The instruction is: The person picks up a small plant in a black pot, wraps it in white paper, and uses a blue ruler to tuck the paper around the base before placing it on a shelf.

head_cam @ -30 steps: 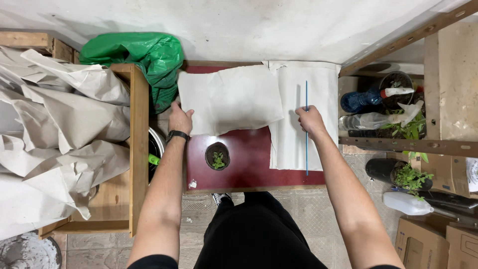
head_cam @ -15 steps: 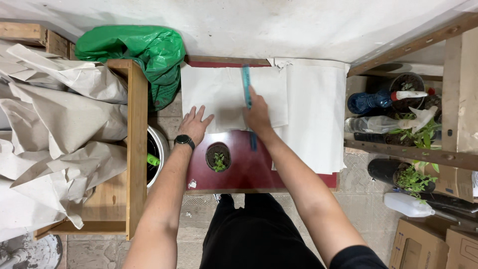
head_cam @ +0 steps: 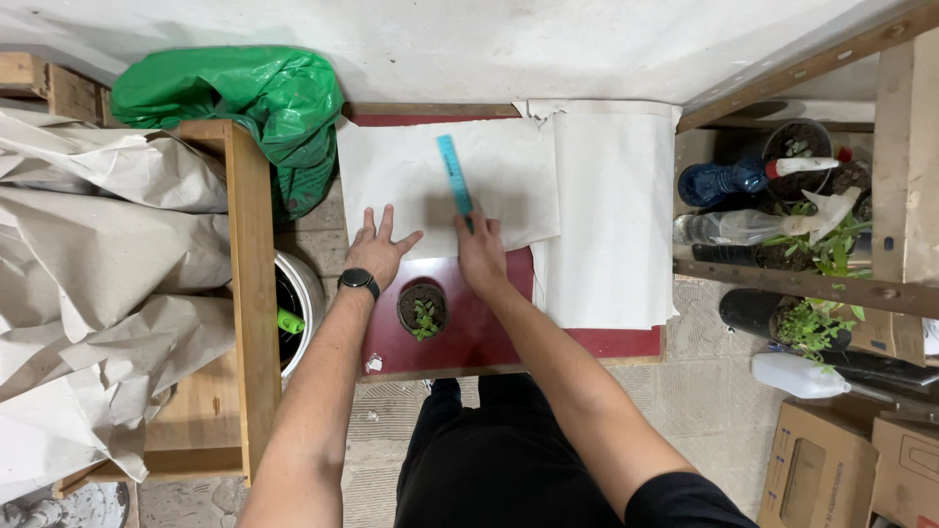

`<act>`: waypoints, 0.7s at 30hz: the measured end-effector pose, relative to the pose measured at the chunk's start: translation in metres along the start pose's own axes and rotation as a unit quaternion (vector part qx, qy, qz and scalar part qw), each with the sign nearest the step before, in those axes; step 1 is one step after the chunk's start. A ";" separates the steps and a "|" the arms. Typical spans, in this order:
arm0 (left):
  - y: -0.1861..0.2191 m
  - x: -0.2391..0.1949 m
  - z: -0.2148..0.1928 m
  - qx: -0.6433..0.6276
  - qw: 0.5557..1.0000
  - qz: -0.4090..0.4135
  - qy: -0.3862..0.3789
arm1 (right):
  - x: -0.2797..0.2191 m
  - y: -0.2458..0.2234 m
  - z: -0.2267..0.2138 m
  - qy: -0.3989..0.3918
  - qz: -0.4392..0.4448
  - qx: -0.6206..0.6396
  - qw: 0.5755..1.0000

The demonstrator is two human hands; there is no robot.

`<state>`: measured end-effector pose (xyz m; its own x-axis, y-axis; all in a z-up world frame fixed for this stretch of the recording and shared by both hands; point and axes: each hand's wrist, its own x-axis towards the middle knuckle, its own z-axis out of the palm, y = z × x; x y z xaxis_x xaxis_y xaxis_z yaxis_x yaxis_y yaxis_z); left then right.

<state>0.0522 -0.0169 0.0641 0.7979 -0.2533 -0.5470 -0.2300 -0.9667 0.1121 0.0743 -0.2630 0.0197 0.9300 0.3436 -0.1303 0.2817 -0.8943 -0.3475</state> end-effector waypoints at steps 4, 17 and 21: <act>-0.001 -0.002 -0.005 -0.001 1.000 -0.004 -0.010 | -0.020 0.062 0.012 0.139 0.000 -0.100 0.985; -0.002 0.001 -0.006 -0.029 1.000 0.001 -0.001 | -0.032 0.120 -0.001 0.054 0.288 0.091 0.952; -0.005 0.013 0.005 -0.014 1.000 0.000 0.000 | -0.061 0.140 -0.002 0.035 0.296 0.090 0.950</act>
<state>0.0606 -0.0154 0.0526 0.7974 -0.2539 -0.5474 -0.2148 -0.9672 0.1358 0.0570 -0.4094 -0.0192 0.9285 -0.2293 -0.2922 -0.3339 -0.8597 -0.3865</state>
